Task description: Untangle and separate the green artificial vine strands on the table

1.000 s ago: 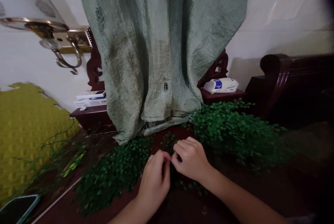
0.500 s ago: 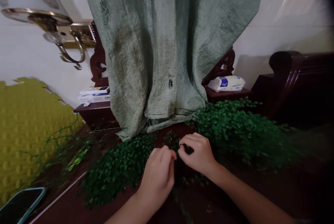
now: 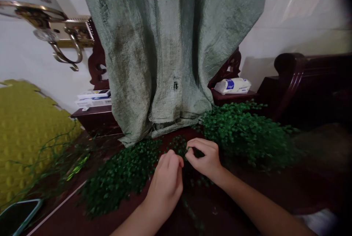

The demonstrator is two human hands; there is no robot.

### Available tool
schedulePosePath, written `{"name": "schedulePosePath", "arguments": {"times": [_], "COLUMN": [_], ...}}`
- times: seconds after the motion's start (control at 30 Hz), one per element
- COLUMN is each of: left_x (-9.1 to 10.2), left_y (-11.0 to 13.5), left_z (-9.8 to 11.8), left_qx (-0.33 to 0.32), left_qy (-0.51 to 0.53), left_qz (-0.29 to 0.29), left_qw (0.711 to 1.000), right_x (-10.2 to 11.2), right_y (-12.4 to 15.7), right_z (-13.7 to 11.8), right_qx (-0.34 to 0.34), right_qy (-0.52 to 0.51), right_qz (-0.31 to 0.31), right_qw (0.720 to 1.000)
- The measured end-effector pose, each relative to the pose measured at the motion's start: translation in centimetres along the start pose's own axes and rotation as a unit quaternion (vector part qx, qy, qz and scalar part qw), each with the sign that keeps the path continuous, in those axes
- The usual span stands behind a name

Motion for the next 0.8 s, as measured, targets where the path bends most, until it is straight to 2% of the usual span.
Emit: {"name": "schedulePosePath", "arguments": {"times": [0.13,0.33,0.53,0.63,0.7,0.77,0.8], "left_x": [0.0,0.2,0.4,0.3,0.1,-0.3,-0.4], "left_y": [-0.1,0.0,0.2,0.7,1.2,1.8,2.1], "left_z": [0.6,0.8,0.9,1.2,1.7,2.5,2.7], "left_qx": [-0.013,-0.018,-0.03,-0.027,-0.058,-0.126,-0.154], "left_qy": [0.0,0.009,0.056,0.069,0.049,0.008,-0.009], "left_qz": [0.001,0.008,-0.017,-0.024,-0.037,-0.064,-0.075], "left_qw": [1.0,1.0,0.998,0.997,0.996,0.99,0.985], "right_x": [0.4,0.2,0.1,0.7,2.0,3.9,4.4], "right_y": [0.0,-0.3,0.2,-0.4,-1.5,-2.3,-2.6], "right_z": [-0.4,-0.3,-1.1,-0.2,1.5,3.4,3.8], "right_qx": [0.008,-0.02,-0.015,-0.041,-0.105,-0.197,-0.211], "right_qy": [-0.012,-0.017,-0.046,-0.061,-0.072,-0.093,-0.102], "right_qz": [0.024,0.012,0.02,0.016,0.056,0.163,0.181], "right_qw": [1.0,1.0,0.999,0.997,0.99,0.962,0.955]}}
Point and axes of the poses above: each hand's wrist, its own y-axis away from the middle knuckle, its own x-axis out of the back of the hand, z = x × y, the point moved 5 cm from there along -y, towards the middle knuckle, and after that the axes turned 13 degrees about -x, right-handed, at the moved point
